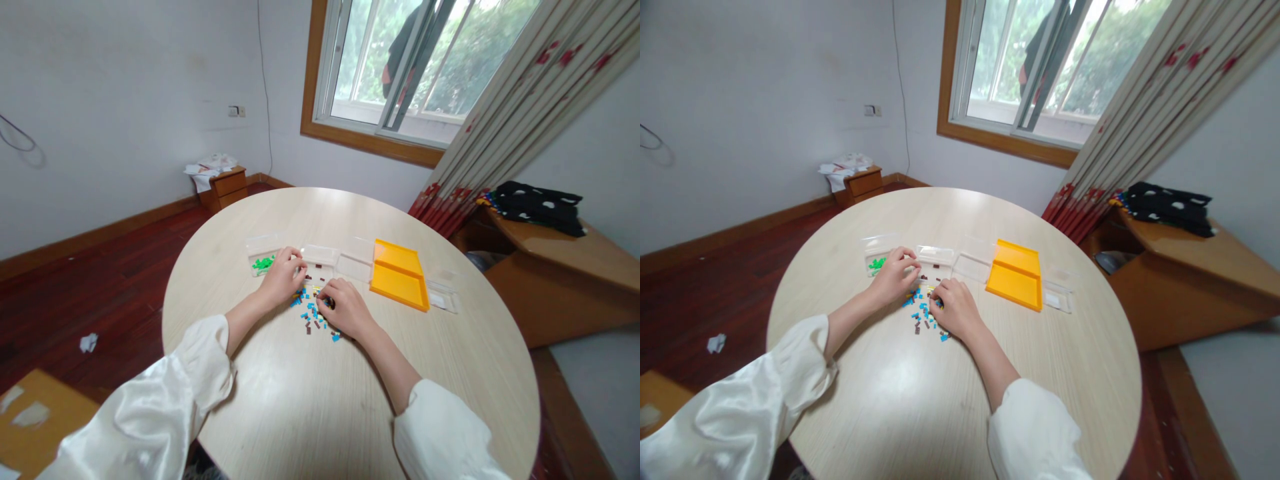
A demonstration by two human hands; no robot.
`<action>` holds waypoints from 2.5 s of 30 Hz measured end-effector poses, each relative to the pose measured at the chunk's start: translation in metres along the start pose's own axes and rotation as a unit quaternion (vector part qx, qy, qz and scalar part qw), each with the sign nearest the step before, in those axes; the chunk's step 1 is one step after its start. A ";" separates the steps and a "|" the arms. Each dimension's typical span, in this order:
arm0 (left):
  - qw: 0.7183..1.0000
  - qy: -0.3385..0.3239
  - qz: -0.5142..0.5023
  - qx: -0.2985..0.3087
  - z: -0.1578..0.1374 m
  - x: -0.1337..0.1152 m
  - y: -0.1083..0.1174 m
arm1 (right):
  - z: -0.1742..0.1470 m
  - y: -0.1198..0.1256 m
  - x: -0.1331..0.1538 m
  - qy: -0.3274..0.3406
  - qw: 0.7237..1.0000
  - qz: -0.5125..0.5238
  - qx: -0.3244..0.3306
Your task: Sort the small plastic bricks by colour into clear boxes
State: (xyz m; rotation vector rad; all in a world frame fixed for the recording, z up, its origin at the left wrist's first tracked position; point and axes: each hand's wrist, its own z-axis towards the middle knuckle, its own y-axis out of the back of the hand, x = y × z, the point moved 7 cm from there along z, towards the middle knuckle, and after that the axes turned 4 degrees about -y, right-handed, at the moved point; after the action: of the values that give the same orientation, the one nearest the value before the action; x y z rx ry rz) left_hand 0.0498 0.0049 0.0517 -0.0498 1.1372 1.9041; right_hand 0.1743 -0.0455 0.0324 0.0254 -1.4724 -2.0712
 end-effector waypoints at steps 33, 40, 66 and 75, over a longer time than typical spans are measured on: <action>0.979 -0.078 -0.002 0.189 -0.011 -0.018 -0.028 | -0.001 0.020 -0.036 -0.095 0.974 0.061 -0.198; 0.978 -0.076 -0.006 0.196 -0.011 -0.020 -0.026 | 0.000 0.019 -0.034 -0.085 0.975 0.070 -0.193; 0.986 -0.044 0.005 0.161 -0.007 -0.010 -0.024 | 0.001 0.002 -0.004 -0.030 0.999 0.031 0.001; 0.981 -0.069 0.000 0.181 -0.009 -0.015 -0.025 | 0.001 -0.003 -0.009 -0.035 0.998 0.050 0.009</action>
State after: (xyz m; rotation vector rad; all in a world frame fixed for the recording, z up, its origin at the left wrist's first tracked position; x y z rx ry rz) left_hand 0.0726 -0.0070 0.0354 0.2791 1.3674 1.6470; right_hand 0.1800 -0.0395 0.0278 -0.1111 -1.5030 -1.9964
